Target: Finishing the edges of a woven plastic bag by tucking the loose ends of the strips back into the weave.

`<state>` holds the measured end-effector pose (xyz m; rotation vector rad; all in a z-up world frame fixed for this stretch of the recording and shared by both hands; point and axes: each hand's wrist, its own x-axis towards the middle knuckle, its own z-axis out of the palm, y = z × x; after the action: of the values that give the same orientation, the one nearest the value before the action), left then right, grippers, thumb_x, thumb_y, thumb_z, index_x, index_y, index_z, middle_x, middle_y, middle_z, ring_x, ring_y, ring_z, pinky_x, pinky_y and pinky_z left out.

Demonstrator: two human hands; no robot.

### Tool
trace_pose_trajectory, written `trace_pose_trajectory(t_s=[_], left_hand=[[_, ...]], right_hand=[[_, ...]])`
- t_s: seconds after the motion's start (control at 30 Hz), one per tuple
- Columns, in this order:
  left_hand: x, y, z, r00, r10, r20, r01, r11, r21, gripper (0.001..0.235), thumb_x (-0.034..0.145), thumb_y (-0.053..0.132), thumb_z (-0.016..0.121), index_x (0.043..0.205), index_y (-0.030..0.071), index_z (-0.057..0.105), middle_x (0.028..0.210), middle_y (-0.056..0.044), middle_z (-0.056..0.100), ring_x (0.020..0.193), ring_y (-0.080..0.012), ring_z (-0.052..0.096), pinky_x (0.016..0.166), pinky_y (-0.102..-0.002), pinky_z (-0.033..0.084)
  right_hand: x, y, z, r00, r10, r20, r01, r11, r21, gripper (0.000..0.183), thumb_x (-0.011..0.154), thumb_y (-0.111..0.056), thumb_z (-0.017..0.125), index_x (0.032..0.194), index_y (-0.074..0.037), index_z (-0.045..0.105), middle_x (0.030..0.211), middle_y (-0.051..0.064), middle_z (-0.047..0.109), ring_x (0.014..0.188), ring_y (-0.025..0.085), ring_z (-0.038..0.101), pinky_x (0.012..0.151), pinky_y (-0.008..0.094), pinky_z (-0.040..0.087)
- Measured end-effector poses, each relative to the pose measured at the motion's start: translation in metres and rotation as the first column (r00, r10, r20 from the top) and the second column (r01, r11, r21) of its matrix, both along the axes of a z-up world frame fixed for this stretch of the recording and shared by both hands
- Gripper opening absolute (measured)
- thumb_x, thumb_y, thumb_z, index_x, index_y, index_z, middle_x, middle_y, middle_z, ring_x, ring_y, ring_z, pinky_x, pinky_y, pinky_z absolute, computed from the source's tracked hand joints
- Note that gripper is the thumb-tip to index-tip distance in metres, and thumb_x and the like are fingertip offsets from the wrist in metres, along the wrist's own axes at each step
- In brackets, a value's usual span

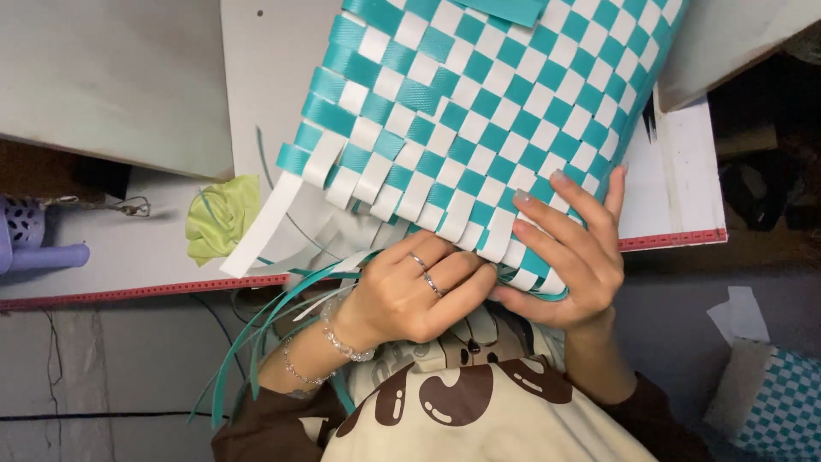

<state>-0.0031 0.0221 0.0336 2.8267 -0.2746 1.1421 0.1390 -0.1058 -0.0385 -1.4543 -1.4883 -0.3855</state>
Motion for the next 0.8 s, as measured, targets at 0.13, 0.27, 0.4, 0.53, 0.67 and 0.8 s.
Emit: trace_pose_trajectory(t_s=[0.13,0.27,0.4,0.53,0.67,0.8], left_hand=[[0.0,0.0,0.001,1.0,0.002,-0.017,-0.002,1.0,0.022,0.011,0.095,0.004,0.053,0.09,0.003,0.063,0.082,-0.007,0.057,0.061,-0.0186,0.049,0.059,-0.03,0.05],[0.001,-0.002,0.003,1.0,0.0,0.016,-0.001,0.998,0.056,0.007,0.095,0.005,0.054,0.094,0.003,0.061,0.086,-0.009,0.059,0.065,-0.02,0.053,0.058,-0.03,0.052],[0.003,-0.002,0.006,0.991,0.03,0.128,-0.051,0.984,0.169,0.007,0.091,0.013,0.059,0.086,0.01,0.062,0.097,0.002,0.057,0.084,-0.0144,0.049,0.061,-0.024,0.056],[-0.001,-0.001,0.014,0.986,0.169,-0.011,-0.156,0.932,0.327,0.02,0.103,0.028,0.055,0.112,0.018,0.069,0.123,0.009,0.06,0.112,-0.0045,0.056,0.096,-0.034,0.037],[0.001,0.002,0.014,0.887,0.3,-0.351,-0.231,0.947,0.224,0.039,0.107,0.04,0.044,0.139,0.019,0.045,0.145,-0.01,0.044,0.135,-0.0342,0.042,0.105,-0.065,0.029],[0.001,0.002,0.006,0.893,0.328,-0.309,-0.265,0.937,0.229,0.039,0.106,0.041,0.043,0.137,0.017,0.049,0.14,-0.006,0.049,0.13,-0.0334,0.05,0.103,-0.054,0.047]], right_hand=[[0.006,-0.001,-0.014,0.998,0.05,0.036,-0.051,0.998,0.036,0.046,0.087,-0.043,0.067,0.11,-0.006,0.053,0.114,0.018,0.064,0.118,0.044,0.053,0.11,0.075,0.019],[0.006,0.002,-0.009,0.997,0.08,0.009,-0.081,0.996,0.038,0.033,0.091,-0.036,0.06,0.106,-0.007,0.052,0.11,0.018,0.067,0.114,0.044,0.057,0.109,0.076,0.019],[0.005,0.002,-0.006,0.995,0.094,0.022,-0.095,0.995,0.024,0.029,0.093,-0.032,0.057,0.105,-0.005,0.054,0.108,0.016,0.068,0.111,0.04,0.059,0.108,0.078,0.018],[0.005,0.004,-0.009,0.994,0.103,0.018,-0.104,0.993,0.056,0.024,0.094,-0.029,0.053,0.095,-0.005,0.054,0.105,0.015,0.068,0.107,0.04,0.061,0.106,0.078,0.018],[0.0,0.007,-0.008,0.997,0.06,-0.039,-0.058,0.996,0.063,0.028,0.087,-0.029,0.065,0.095,-0.003,0.06,0.098,0.016,0.069,0.106,0.042,0.062,0.108,0.077,0.016],[-0.004,0.01,-0.009,0.997,0.015,-0.078,-0.009,0.997,0.078,0.027,0.085,-0.028,0.066,0.092,-0.002,0.062,0.093,0.015,0.069,0.1,0.037,0.064,0.109,0.073,0.019]])
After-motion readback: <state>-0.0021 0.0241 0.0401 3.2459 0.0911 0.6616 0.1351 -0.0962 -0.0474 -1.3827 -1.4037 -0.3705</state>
